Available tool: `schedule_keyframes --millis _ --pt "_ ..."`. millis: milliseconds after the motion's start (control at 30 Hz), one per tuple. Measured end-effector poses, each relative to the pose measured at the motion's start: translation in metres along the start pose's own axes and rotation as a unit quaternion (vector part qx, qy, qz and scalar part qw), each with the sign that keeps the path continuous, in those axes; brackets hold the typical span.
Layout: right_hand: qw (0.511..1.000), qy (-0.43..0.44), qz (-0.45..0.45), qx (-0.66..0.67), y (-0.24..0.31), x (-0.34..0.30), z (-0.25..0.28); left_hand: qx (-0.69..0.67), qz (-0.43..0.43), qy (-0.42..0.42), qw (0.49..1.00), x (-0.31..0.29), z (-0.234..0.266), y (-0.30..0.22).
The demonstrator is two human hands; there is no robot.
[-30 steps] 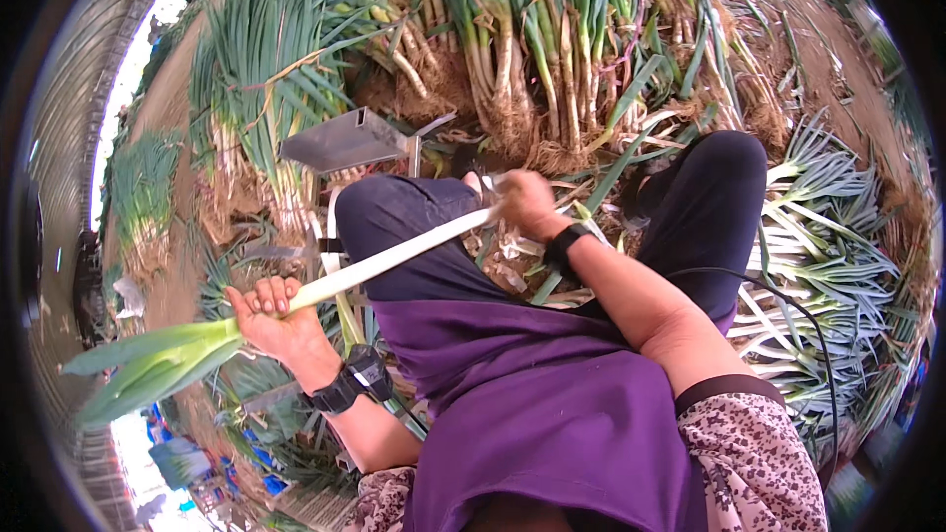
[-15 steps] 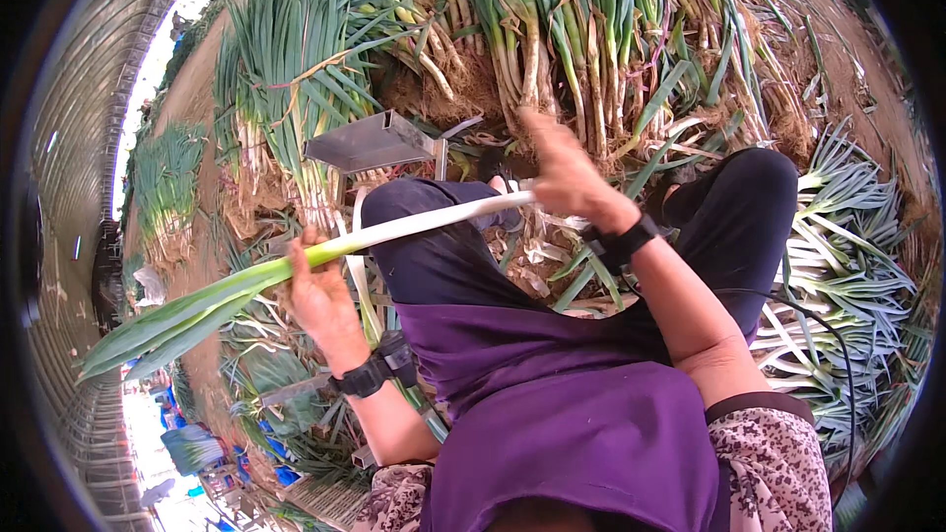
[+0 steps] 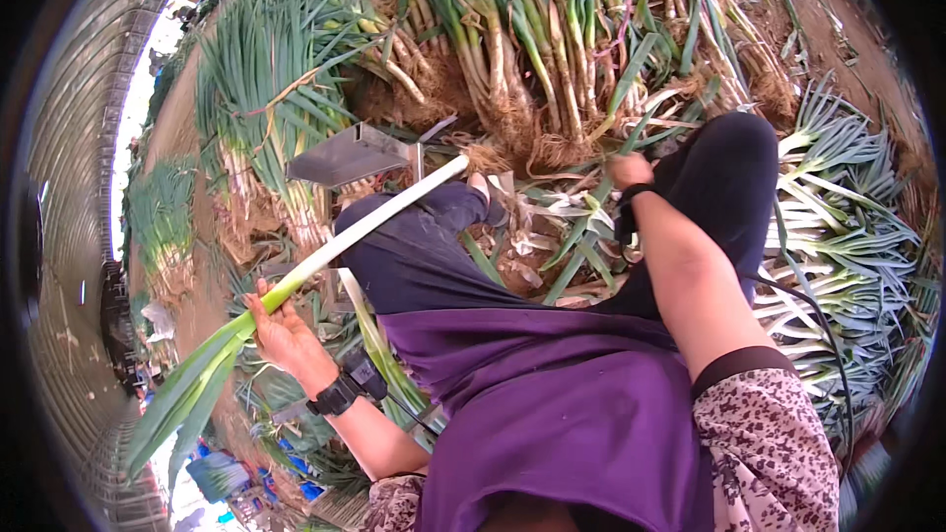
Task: Processing and bunching leeks in an agricultural setting.
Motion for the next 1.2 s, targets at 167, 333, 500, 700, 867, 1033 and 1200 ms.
schedule_keyframes --millis 167,333,500,700,867,1033,1200 --pt "0.969 0.019 -0.036 0.243 0.027 0.027 -0.014 -0.016 0.081 0.011 0.997 -0.004 -0.007 0.034" --pt "0.910 -0.253 0.287 0.158 0.208 -0.093 0.116 -0.030 0.089 -0.012 0.995 -0.006 0.001 0.053" --pt "0.940 -0.094 0.311 0.103 0.210 -0.070 0.077 -0.017 0.115 0.018 0.993 -0.007 -0.012 0.071" --pt "0.922 0.093 0.295 0.231 0.198 -0.042 0.059 -0.031 0.150 0.109 0.982 -0.020 -0.053 0.067" --pt "0.938 -0.118 0.326 0.005 0.202 -0.066 0.064 0.007 0.051 0.142 0.989 -0.016 -0.087 0.056" --pt "0.962 0.024 0.270 -0.040 0.163 -0.077 -0.018 0.147 0.059 0.237 0.958 -0.060 -0.181 0.083" --pt "0.978 0.145 0.150 0.016 0.103 -0.090 -0.061 0.213 0.037 0.443 0.870 -0.164 -0.291 0.134"
Point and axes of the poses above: each hand's wrist, its own x-axis towards the middle knuckle, its own z-axis out of the back of the hand, y = z × x, the point moved 10 cm from there along x, towards the middle knuckle, and after that the axes turned 10 degrees about -x, right-handed, at the moved point
